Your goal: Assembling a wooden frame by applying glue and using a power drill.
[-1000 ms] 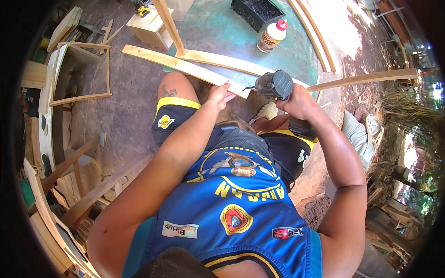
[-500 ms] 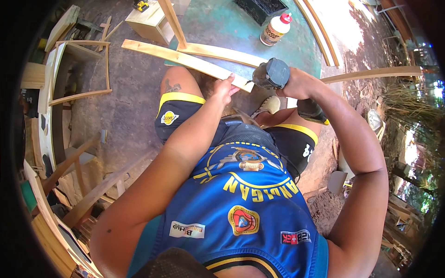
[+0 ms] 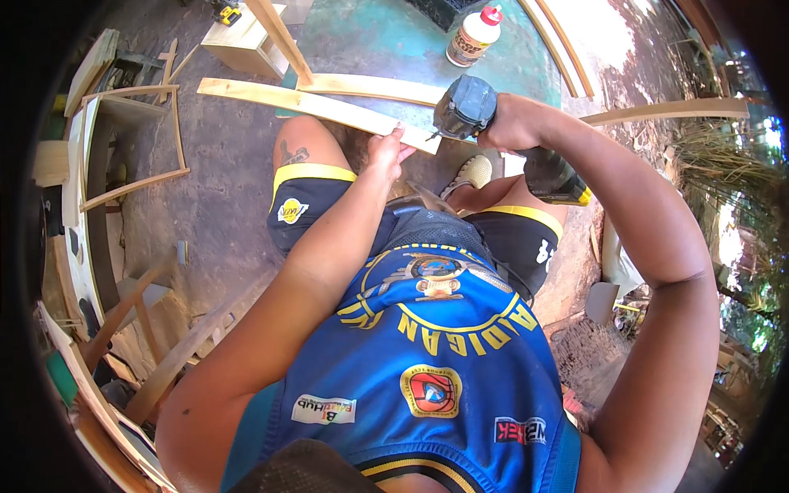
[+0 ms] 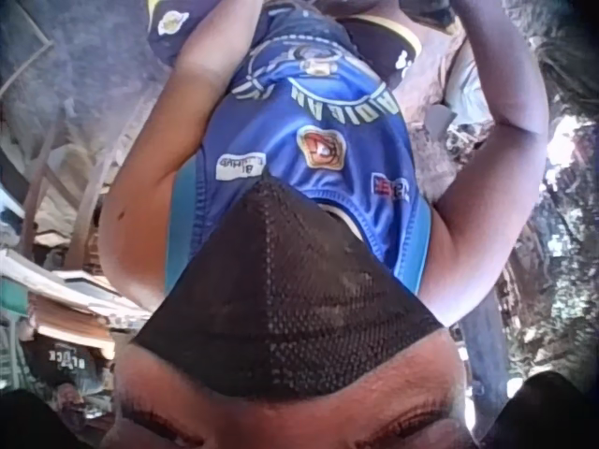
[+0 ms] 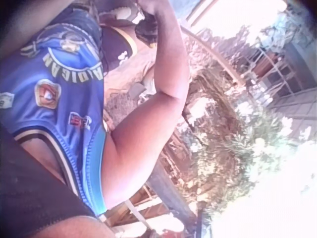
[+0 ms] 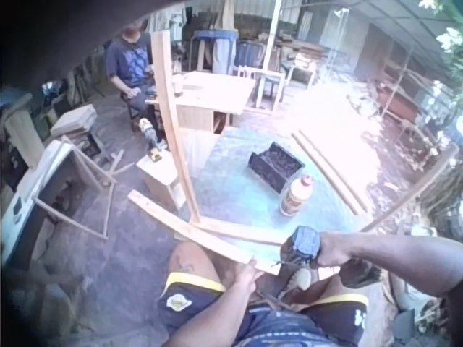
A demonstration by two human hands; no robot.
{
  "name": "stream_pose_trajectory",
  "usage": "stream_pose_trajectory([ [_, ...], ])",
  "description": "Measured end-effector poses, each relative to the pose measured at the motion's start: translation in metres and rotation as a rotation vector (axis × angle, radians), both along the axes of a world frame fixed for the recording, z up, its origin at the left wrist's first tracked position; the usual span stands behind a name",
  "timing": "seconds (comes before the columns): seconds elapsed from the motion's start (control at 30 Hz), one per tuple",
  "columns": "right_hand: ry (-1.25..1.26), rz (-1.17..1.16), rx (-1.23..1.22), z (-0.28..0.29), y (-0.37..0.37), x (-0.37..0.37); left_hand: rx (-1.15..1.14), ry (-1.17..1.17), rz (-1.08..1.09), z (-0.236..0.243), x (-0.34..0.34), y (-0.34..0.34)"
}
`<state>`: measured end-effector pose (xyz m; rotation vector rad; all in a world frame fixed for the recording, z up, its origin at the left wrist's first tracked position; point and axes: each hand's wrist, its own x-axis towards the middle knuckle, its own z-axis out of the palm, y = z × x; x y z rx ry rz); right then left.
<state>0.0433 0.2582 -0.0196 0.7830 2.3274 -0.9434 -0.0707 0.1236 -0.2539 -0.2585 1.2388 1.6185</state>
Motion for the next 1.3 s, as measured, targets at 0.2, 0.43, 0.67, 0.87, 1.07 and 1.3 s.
stream_pose_trajectory([
  [0.2, -0.106, -0.061, 0.019, 0.011, -0.014, -0.005, 0.011, -0.001, 0.012, -0.001, 0.001, -0.003],
  [0.43, 0.037, 0.020, 0.154, 0.001, -0.019, -0.004, -0.010, 0.007, 0.006, -0.001, -0.001, -0.002],
  [0.67, -0.119, -0.097, 0.066, 0.004, -0.019, -0.003, 0.002, 0.009, 0.014, -0.001, 0.001, -0.002],
  [0.87, -0.025, -0.068, 0.120, -0.004, -0.018, 0.002, -0.031, 0.010, -0.001, -0.002, 0.001, -0.001],
  [1.07, -0.125, -0.086, 0.059, -0.009, -0.015, 0.000, -0.018, 0.012, 0.024, -0.003, 0.000, -0.001],
  [1.3, -0.117, -0.129, 0.019, -0.009, -0.020, 0.000, -0.023, -0.014, 0.023, -0.006, 0.001, 0.001],
])
